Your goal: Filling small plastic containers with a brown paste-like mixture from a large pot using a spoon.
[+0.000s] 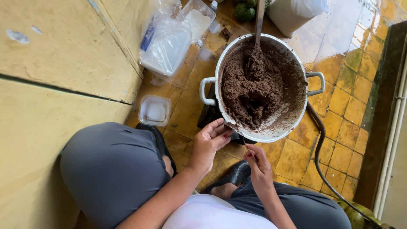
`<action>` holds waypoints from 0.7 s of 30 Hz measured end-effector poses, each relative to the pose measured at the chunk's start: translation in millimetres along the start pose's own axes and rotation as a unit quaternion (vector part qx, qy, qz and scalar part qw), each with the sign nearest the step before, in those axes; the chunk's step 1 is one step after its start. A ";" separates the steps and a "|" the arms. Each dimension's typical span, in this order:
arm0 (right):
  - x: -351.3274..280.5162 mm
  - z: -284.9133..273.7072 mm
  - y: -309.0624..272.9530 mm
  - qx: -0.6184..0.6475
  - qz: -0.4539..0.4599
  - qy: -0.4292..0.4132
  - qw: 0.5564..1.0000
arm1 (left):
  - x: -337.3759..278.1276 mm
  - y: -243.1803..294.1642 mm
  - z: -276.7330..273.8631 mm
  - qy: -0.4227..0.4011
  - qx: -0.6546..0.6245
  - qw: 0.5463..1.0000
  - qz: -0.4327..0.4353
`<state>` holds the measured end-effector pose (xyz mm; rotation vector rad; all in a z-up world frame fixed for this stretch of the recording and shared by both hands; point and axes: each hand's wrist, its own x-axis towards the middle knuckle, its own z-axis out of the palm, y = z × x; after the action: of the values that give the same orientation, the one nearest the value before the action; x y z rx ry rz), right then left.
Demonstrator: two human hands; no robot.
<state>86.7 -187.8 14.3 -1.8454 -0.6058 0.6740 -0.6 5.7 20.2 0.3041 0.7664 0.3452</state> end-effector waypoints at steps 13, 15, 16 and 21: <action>-20.8 9.3 28.1 0.025 0.003 0.023 0.999 | -13.9 10.3 7.3 0.013 -0.058 0.998 -0.037; -22.9 10.8 30.2 0.032 0.010 0.035 0.999 | -13.5 9.2 6.1 0.013 -0.060 0.998 -0.032; -23.3 11.7 32.1 0.033 0.010 0.035 0.999 | -13.5 9.5 6.0 0.013 -0.059 0.998 -0.032; -24.6 13.2 33.2 0.049 0.011 0.041 0.998 | -11.5 6.7 3.2 0.014 -0.054 0.998 -0.025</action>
<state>63.2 -207.1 -16.7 -1.7813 -0.4908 0.6277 -7.2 6.6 32.1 0.1794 0.7792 0.3436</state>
